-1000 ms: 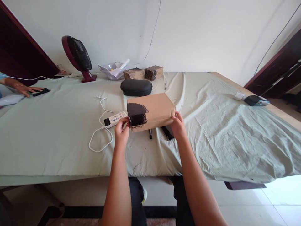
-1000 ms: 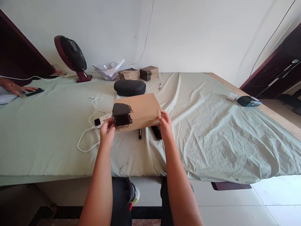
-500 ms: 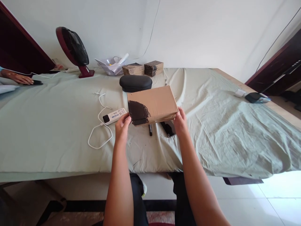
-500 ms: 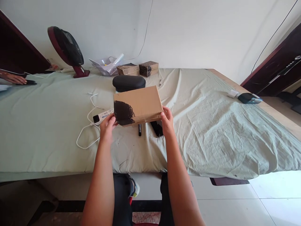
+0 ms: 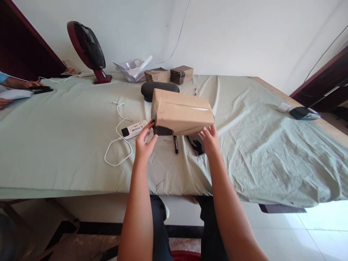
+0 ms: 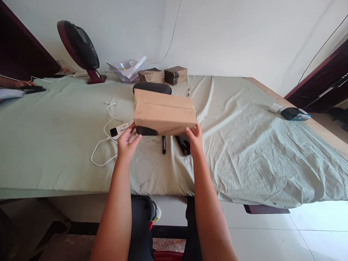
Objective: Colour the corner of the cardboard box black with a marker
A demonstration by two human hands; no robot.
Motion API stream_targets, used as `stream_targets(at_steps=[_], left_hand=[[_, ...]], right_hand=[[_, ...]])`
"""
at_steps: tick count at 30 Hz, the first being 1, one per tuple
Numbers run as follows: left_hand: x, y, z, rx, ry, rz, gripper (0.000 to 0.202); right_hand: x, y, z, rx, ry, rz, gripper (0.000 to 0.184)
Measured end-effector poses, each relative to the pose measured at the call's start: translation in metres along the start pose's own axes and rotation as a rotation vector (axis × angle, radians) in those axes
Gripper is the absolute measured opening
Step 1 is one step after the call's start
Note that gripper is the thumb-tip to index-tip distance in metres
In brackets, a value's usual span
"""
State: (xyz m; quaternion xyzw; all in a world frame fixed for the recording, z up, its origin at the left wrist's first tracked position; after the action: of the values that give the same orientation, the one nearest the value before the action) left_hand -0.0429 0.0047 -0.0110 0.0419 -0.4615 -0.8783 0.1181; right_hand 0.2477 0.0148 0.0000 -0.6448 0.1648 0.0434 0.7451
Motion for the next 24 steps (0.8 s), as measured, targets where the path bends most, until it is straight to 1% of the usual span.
stream_targets(at_steps=[4, 6, 8, 10, 12, 13, 14, 17, 19, 21, 24], left_hand=[[-0.004, 0.007, 0.0, -0.151, 0.099, 0.146, 0.038], [-0.005, 0.012, 0.002, -0.206, 0.147, 0.191, 0.034], [-0.004, 0.017, 0.003, -0.227, 0.191, 0.209, 0.028], [-0.002, 0.018, 0.005, -0.185, 0.218, 0.179, 0.023], [-0.001, 0.017, 0.006, -0.102, 0.238, 0.095, 0.019], [-0.001, 0.015, 0.006, -0.052, 0.244, 0.049, 0.022], [-0.001, 0.013, 0.007, 0.002, 0.245, 0.007, 0.03], [-0.002, 0.009, 0.006, 0.139, 0.181, -0.091, 0.061], [-0.002, 0.009, 0.005, 0.153, 0.099, -0.133, 0.074], [-0.001, 0.01, 0.003, 0.126, 0.024, -0.157, 0.074], [0.002, 0.011, 0.001, 0.13, -0.077, -0.168, 0.058]], right_hand=[[-0.002, 0.0, -0.001, -0.044, -0.039, 0.104, 0.067], [-0.004, -0.002, -0.003, -0.056, -0.069, 0.103, 0.063], [-0.007, -0.005, -0.006, -0.056, -0.076, 0.067, 0.057], [-0.01, -0.008, -0.008, -0.054, -0.089, 0.036, 0.058], [-0.012, -0.01, -0.009, -0.048, -0.123, 0.025, 0.064], [-0.013, -0.009, -0.008, -0.043, -0.147, 0.024, 0.066], [-0.013, -0.009, -0.008, -0.034, -0.168, 0.023, 0.068], [-0.011, -0.005, -0.005, 0.004, -0.198, -0.004, 0.066], [-0.008, -0.004, -0.005, 0.016, -0.212, -0.032, 0.061], [-0.006, -0.004, -0.004, -0.004, -0.217, -0.031, 0.061], [-0.002, -0.005, -0.003, -0.062, -0.176, 0.017, 0.067]])
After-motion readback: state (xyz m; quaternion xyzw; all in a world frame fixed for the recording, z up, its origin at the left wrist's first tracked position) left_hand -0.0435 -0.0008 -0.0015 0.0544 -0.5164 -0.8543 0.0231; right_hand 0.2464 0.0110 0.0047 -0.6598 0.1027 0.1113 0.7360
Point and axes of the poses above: each hand's wrist, its own z-axis towards the middle knuckle, its own x-axis out of the back of the hand, y = z × x, the point moved 1 cm from there along z, towards the middle knuckle, and after that the axes turned 8 degrees about -x, right-handed, at the moved point
